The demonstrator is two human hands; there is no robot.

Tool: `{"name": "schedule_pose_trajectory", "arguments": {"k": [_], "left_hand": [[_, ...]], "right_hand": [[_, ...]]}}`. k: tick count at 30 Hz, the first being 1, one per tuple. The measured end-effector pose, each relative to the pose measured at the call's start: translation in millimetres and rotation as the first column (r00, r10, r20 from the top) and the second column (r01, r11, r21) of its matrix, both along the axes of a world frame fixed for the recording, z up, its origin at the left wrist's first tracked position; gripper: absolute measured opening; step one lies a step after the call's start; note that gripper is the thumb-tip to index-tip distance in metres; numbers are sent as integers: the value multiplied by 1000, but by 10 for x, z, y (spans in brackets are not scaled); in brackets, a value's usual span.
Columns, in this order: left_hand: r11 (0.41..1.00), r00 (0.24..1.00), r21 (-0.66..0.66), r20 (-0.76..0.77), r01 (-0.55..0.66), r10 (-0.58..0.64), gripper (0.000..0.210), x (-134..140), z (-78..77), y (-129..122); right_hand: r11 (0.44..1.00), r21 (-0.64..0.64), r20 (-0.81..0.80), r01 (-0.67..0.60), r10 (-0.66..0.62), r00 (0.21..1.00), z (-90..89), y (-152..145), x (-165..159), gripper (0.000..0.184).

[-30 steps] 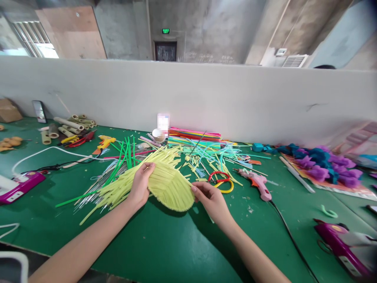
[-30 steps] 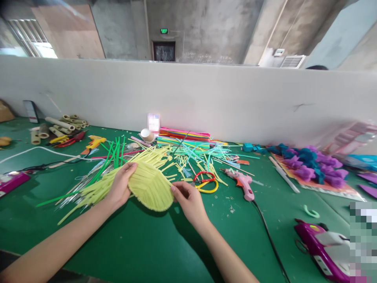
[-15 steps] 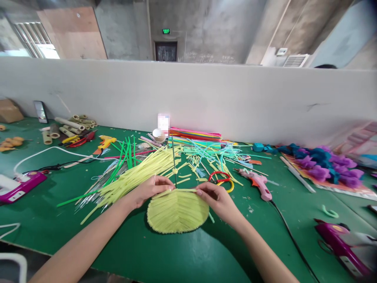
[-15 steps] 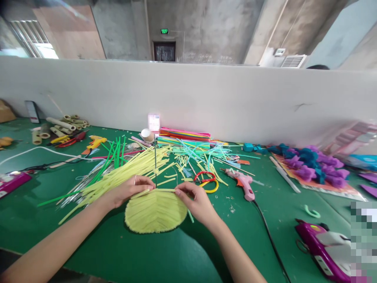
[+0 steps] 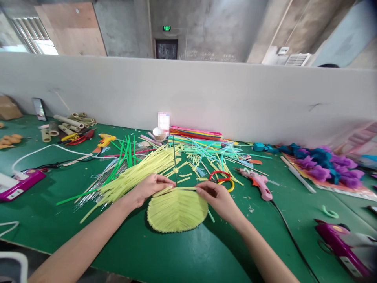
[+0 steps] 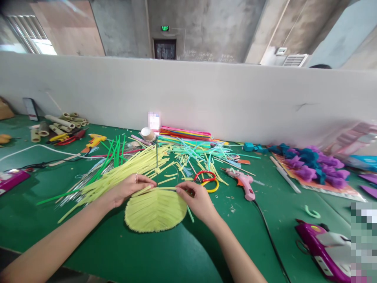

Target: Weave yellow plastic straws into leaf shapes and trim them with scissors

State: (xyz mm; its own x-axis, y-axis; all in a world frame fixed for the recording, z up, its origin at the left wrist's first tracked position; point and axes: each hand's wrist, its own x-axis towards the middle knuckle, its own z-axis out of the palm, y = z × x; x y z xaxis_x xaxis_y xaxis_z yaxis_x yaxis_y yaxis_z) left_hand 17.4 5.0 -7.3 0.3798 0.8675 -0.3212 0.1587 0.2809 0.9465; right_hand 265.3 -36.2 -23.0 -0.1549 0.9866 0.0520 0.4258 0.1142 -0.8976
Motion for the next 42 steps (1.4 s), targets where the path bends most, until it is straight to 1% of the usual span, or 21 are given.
{"name": "schedule_pose_trajectory", "arguments": {"k": [3,5,6,7,8,9,10,11,12,14,16,17,21,23,29,32,34,36,38,40,42], "left_hand": [[1000,996,14,84,-26,25,35,3,-8,12],[977,983,145,116,-158,142,47,3,-44,39],[927,965,272,109,-259,237,51,3,-66,51],[837,942,438,87,-329,325,51,3,-87,58],[729,928,606,41,-319,371,47,5,-106,57],[619,919,745,-20,-250,395,39,13,-121,44],[541,919,831,-104,-129,380,32,26,-132,21],[485,915,874,-193,-4,355,29,45,-142,-12],[441,902,890,-278,114,330,29,71,-150,-49],[393,847,867,-437,307,303,33,129,-168,-122],[382,798,835,-518,395,307,42,179,-187,-167],[389,790,821,-540,417,292,45,196,-195,-177],[429,815,793,-548,433,188,41,204,-188,-166],[408,818,803,-542,435,194,36,187,-166,-156],[232,811,860,-508,455,291,31,102,-64,-117],[103,825,894,-442,435,352,27,42,12,-89],[1,831,909,-382,417,405,27,5,59,-75],[-77,823,899,-357,431,442,28,-25,88,-66],[-114,814,883,-362,456,454,29,-46,89,-64],[-116,805,870,-382,479,454,28,-59,67,-68],[-107,794,861,-402,497,456,28,-65,35,-80]], "right_hand": [[1000,-4,1,-17,17,1000,7,-9,24,30],[1000,-6,-5,-12,12,1000,1,-8,35,30],[1000,-4,-8,-7,7,1000,-6,-6,38,30],[1000,-1,-10,0,0,1000,-15,-3,38,30],[1000,2,-12,4,-4,1000,-25,1,36,30],[1000,2,-16,6,-6,1000,-35,5,32,30],[1000,0,-23,5,-5,1000,-44,8,25,30],[1000,-3,-33,5,-5,999,-52,10,17,30],[1000,-3,-45,4,-4,999,-57,10,7,29],[1000,5,-68,9,-9,998,-62,7,-15,28],[1000,8,-86,20,-19,996,-63,-3,-38,28],[1000,5,-95,24,-24,995,-65,-8,-50,28],[999,1,-123,36,-36,992,-67,-26,-88,29],[999,5,-131,47,-46,990,-58,-29,-96,29],[996,4,-133,93,-92,987,32,-48,-108,30],[998,40,-127,51,-46,991,71,-70,-122,28],[995,94,-99,21,-11,995,75,-78,-130,25],[988,151,-70,6,5,998,60,-78,-138,23],[981,190,-43,23,-15,999,32,-72,-144,22],[979,192,-29,67,-63,998,-1,-65,-147,21],[981,155,-53,113,-106,993,-29,-60,-149,19]]}}
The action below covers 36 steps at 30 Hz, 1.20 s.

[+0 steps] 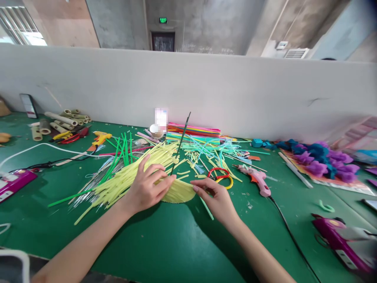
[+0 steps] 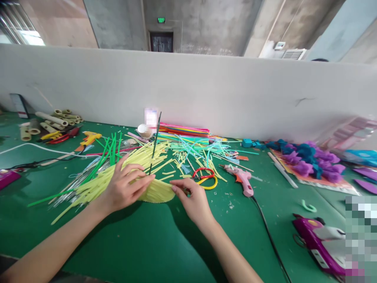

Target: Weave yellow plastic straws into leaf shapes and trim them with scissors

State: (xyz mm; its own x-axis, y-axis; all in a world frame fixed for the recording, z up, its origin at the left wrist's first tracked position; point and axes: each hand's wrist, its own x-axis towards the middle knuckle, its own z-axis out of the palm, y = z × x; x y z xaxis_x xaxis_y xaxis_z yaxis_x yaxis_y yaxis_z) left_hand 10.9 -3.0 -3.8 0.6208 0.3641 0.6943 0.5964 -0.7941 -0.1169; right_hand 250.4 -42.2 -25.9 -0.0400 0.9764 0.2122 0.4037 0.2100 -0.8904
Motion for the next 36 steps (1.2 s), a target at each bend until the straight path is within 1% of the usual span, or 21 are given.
{"name": "schedule_pose_trajectory", "arguments": {"k": [2,4,6,9,12,15,21,29,32,36], "left_hand": [[1000,1000,0,1,-12,12,28,1,-24,-17],[1000,999,-3,26,-21,21,29,12,-32,-34],[999,998,-24,59,-30,32,33,36,-28,-49],[995,995,-89,84,-50,58,38,87,-16,-68],[985,988,-152,120,-76,95,29,133,-6,-89],[976,978,-197,166,-90,123,21,156,7,-105],[967,972,-242,195,-80,129,13,153,24,-107],[963,978,-254,163,-87,131,14,143,25,-108],[963,980,-251,142,-103,142,15,134,26,-100],[963,981,-249,135,-104,140,16,118,32,-81]], "right_hand": [[999,-43,-53,13,-15,998,-17,-2,-3,17],[998,-56,-89,4,-9,996,-21,-12,-11,16],[999,-42,-96,-6,2,995,-15,-24,-26,16],[1000,-13,-87,-14,13,996,2,-39,-54,15],[1000,-4,-77,-4,4,997,13,-44,-76,15],[1000,7,-51,18,-18,999,15,-46,-91,16],[996,51,29,72,-74,997,23,-37,-81,16],[992,49,129,114,-119,984,56,-35,-32,16],[993,51,159,102,-109,981,69,-59,-37,17],[993,91,198,80,-96,975,88,-97,-45,16]]}}
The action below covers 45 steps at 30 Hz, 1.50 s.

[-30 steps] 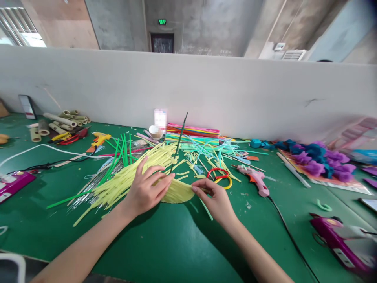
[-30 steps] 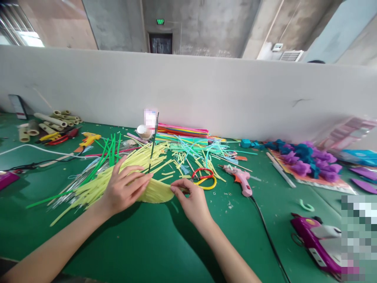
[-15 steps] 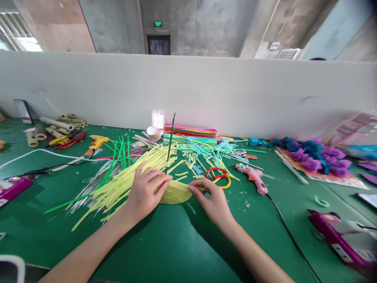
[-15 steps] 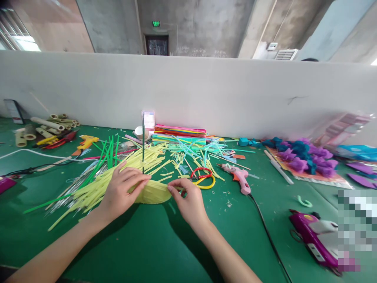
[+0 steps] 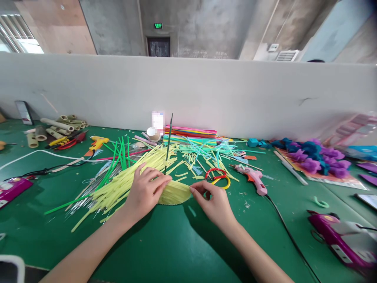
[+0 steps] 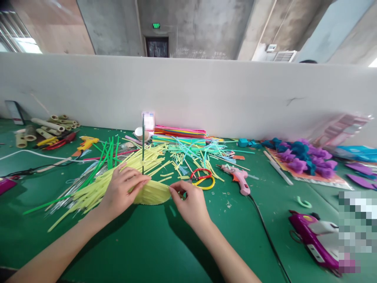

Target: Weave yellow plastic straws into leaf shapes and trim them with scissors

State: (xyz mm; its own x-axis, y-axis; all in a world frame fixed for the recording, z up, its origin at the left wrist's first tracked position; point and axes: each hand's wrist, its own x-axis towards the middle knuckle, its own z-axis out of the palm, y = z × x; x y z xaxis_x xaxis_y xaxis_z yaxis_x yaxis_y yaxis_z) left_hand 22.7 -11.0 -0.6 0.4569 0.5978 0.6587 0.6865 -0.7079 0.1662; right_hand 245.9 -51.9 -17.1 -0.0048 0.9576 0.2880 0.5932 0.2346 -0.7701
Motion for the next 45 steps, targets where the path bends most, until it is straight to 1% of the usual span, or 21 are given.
{"name": "schedule_pose_trajectory", "arguments": {"k": [4,9,11,14,18,21,23,26,28,29,30,32,35,38,41,45], "left_hand": [[1000,1000,-9,8,12,-12,15,11,13,-17],[1000,1000,20,27,-1,0,12,62,15,-78],[999,1000,40,18,-4,3,10,77,12,-95],[999,1000,40,-2,-6,6,10,81,6,-101],[999,999,1,8,-32,32,12,64,-3,-77],[999,999,-21,37,-34,35,13,39,-18,-38],[999,998,-38,62,-28,31,12,16,-35,0],[997,994,-74,107,-18,26,11,-23,-64,71],[994,991,-105,129,-9,23,11,-47,-79,118],[993,991,-115,135,-4,20,11,-55,-84,137],[992,990,-122,139,2,15,11,-62,-87,152],[992,990,-129,143,12,6,11,-67,-89,171],[990,989,-137,151,28,-7,11,-62,-86,174],[991,987,-130,162,41,-20,12,-58,-83,167],[990,986,-130,163,44,-23,10,-59,-84,167],[991,987,-129,161,46,-25,11,-61,-90,171]], "right_hand": [[1000,24,32,20,-21,999,8,-35,-33,16],[994,21,65,107,-108,992,-4,-71,-122,14],[993,-1,58,120,-119,991,-14,-84,-157,15],[994,-64,4,89,-89,996,-32,-105,-196,16],[990,-141,-153,13,-35,988,-55,-125,-224,20],[980,-180,-311,-80,21,950,-70,-120,-215,23],[962,-203,-433,-185,81,898,-70,-109,-190,30],[909,-213,-592,-357,171,788,-43,-90,-135,44],[868,-220,-641,-446,215,736,-13,-79,-100,49],[850,-228,-650,-475,230,724,0,-73,-85,51],[838,-236,-647,-492,241,723,10,-67,-72,52],[837,-242,-614,-491,260,745,15,-51,-52,52],[863,-228,-520,-450,283,806,0,-21,-26,50],[885,-186,-423,-426,319,848,-8,0,-1,45],[899,-136,-338,-417,354,872,4,4,17,42],[913,-139,-302,-384,331,894,10,6,14,39]]}}
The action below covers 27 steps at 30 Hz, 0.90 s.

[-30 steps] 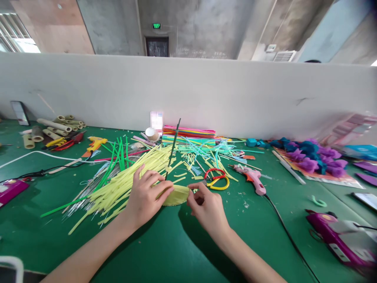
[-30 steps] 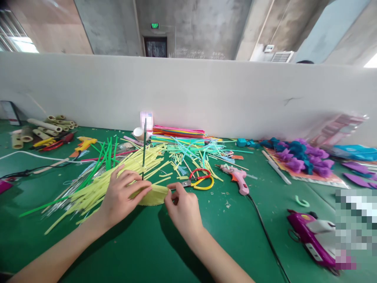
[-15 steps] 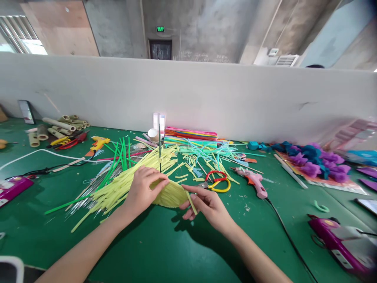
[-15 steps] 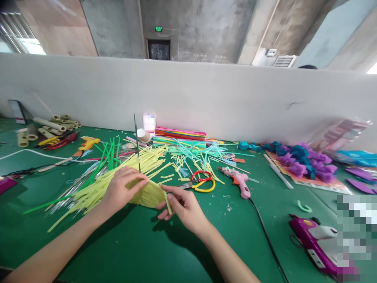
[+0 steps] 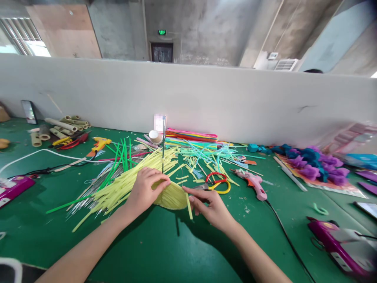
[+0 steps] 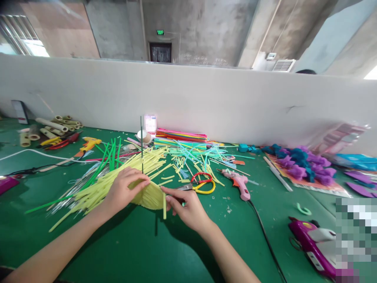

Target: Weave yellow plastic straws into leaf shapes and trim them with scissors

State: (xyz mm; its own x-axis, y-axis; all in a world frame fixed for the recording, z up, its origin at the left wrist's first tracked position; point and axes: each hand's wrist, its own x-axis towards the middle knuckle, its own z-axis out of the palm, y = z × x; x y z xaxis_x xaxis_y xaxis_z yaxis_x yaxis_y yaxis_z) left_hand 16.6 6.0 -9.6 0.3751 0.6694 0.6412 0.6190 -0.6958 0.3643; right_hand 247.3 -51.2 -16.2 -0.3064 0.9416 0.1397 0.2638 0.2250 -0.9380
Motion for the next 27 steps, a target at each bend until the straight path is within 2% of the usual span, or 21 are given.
{"name": "schedule_pose_trajectory", "arguments": {"k": [7,14,20,27], "left_hand": [[1000,1000,-6,2,-1,1,13,10,-10,-10],[1000,1000,-31,6,-2,3,12,23,5,-29],[999,999,-36,5,35,-35,12,26,22,-34],[998,998,-8,-3,64,-64,11,31,38,-41]], "right_hand": [[998,39,26,43,-44,999,-63,19,-13,36],[962,236,144,136,-173,974,-47,23,-59,28],[923,306,36,235,-258,965,-136,50,-122,20],[919,249,-78,306,-296,952,-191,73,-177,18]]}}
